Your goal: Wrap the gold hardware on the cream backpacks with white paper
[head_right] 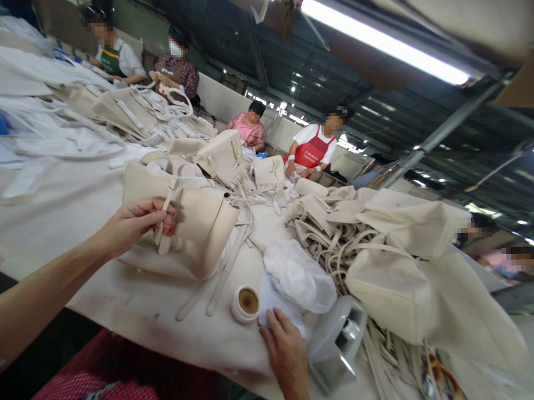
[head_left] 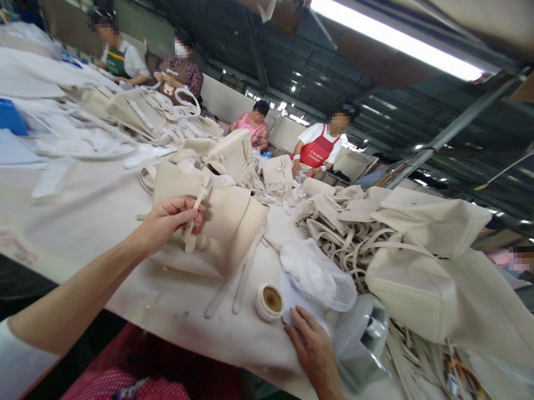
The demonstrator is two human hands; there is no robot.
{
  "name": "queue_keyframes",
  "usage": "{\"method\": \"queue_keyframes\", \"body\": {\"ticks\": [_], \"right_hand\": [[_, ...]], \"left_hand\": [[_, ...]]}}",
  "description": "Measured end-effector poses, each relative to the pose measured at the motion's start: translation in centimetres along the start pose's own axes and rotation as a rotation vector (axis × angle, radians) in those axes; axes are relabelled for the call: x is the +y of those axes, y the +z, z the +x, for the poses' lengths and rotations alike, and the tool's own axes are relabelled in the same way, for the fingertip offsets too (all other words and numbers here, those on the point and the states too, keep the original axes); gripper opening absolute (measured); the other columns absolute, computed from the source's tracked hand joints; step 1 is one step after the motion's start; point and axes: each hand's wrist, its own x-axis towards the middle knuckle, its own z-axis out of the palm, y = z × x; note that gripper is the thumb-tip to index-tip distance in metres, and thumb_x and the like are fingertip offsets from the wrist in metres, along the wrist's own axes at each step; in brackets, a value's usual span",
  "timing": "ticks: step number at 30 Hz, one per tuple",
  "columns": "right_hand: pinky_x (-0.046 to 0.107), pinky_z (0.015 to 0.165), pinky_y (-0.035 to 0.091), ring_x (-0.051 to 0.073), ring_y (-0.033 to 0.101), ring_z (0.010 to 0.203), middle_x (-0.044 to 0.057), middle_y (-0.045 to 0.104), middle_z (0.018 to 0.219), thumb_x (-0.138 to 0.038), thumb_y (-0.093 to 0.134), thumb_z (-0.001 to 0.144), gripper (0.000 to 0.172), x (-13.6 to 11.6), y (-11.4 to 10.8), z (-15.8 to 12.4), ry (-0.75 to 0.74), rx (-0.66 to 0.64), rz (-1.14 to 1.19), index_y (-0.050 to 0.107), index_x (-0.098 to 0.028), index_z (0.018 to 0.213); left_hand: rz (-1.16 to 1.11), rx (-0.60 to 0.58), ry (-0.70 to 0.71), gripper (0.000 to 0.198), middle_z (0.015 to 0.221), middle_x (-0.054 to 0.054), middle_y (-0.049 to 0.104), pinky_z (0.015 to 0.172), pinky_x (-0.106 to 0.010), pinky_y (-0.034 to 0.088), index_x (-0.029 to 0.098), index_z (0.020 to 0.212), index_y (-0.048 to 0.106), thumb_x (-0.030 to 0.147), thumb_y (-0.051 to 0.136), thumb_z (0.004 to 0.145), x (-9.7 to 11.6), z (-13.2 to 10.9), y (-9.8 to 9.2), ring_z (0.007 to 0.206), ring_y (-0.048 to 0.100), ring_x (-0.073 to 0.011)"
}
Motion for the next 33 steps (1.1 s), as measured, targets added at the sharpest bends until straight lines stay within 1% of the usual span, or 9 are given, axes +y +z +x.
{"method": "queue_keyframes", "body": {"ticks": [4,8,12,17,21,24,27,30,33], "right_hand": [[0.035,0.083,0.052,0.025,0.07,0.09,0.01,0.076,0.104,-0.053,0.036,0.1,0.051,-0.6,0.0,0.2,0.011,0.002,0.009,0.077,-0.024,0.099],[0.032,0.08,0.053,0.024,0.07,0.088,0.008,0.076,0.098,-0.057,0.045,0.095,0.046,-0.8,-0.7,1.2,0.212,0.008,0.245,0.076,-0.022,0.092],[0.031,0.072,0.053,0.024,0.069,0.078,0.006,0.075,0.081,-0.062,0.059,0.082,0.043,-0.6,-1.6,2.2,0.426,-0.011,0.413,0.073,-0.021,0.08],[0.032,0.066,0.051,0.022,0.063,0.068,0.003,0.068,0.067,-0.062,0.061,0.076,0.043,-0.3,-2.2,3.1,0.515,-0.019,0.486,0.068,-0.02,0.07],[0.034,0.075,0.055,0.024,0.068,0.08,0.006,0.073,0.081,-0.062,0.065,0.073,0.044,-0.4,-2.7,3.4,0.646,0.008,0.747,0.069,-0.018,0.077],[0.04,0.087,0.056,0.028,0.071,0.094,0.011,0.076,0.097,-0.063,0.062,0.078,0.049,-0.6,-3.5,3.8,0.73,0.11,0.95,0.07,-0.016,0.087],[0.044,0.094,0.054,0.03,0.07,0.102,0.012,0.076,0.105,-0.061,0.061,0.082,0.049,-1.0,-4.2,4.3,0.627,0.07,0.775,0.072,-0.016,0.097],[0.046,0.1,0.05,0.032,0.066,0.112,0.012,0.072,0.118,-0.056,0.067,0.079,0.047,-1.0,-3.8,4.0,0.297,-0.088,0.431,0.075,-0.02,0.107],[0.044,0.094,0.052,0.032,0.067,0.109,0.012,0.072,0.118,-0.051,0.061,0.086,0.039,-1.0,-2.0,2.5,0.02,-0.14,0.149,0.076,-0.023,0.108]], "left_hand": [[-0.004,0.024,0.015,0.033,0.067,-0.003,0.067,0.051,-0.023,0.045,0.015,0.085,0.07,0.041,0.08,0.068,0.0,0.4,0.2,0.059,0.06,-0.0147],[0.003,0.026,0.003,0.033,0.067,-0.004,0.067,0.051,-0.023,0.046,0.015,0.085,0.071,0.041,0.081,0.067,0.1,0.3,0.3,0.059,0.061,-0.0148],[-0.008,0.019,-0.012,0.034,0.067,-0.004,0.067,0.053,-0.024,0.048,0.016,0.085,0.071,0.041,0.082,0.066,0.2,0.1,0.2,0.061,0.061,-0.0162],[-0.021,0.012,-0.005,0.032,0.068,-0.003,0.067,0.053,-0.023,0.048,0.016,0.085,0.071,0.04,0.081,0.067,0.3,0.1,0.2,0.061,0.061,-0.0155],[-0.032,0.002,-0.007,0.031,0.07,-0.004,0.067,0.055,-0.024,0.049,0.016,0.087,0.071,0.039,0.08,0.068,0.4,0.0,0.1,0.061,0.061,-0.0158],[-0.042,-0.025,-0.004,0.029,0.071,-0.004,0.068,0.056,-0.026,0.049,0.016,0.088,0.071,0.037,0.079,0.07,0.3,-0.1,0.0,0.062,0.061,-0.0159],[-0.058,-0.046,0.003,0.027,0.07,-0.003,0.067,0.056,-0.027,0.048,0.017,0.089,0.07,0.036,0.077,0.072,0.2,-0.1,-0.1,0.061,0.06,-0.0158],[-0.068,-0.052,0.004,0.026,0.071,-0.003,0.067,0.057,-0.027,0.048,0.016,0.091,0.069,0.035,0.076,0.073,0.0,0.0,-0.1,0.062,0.06,-0.0156],[-0.071,-0.056,0.017,0.027,0.072,-0.003,0.067,0.058,-0.027,0.049,0.016,0.092,0.069,0.035,0.075,0.074,-0.1,0.1,-0.2,0.062,0.061,-0.0153]]}}
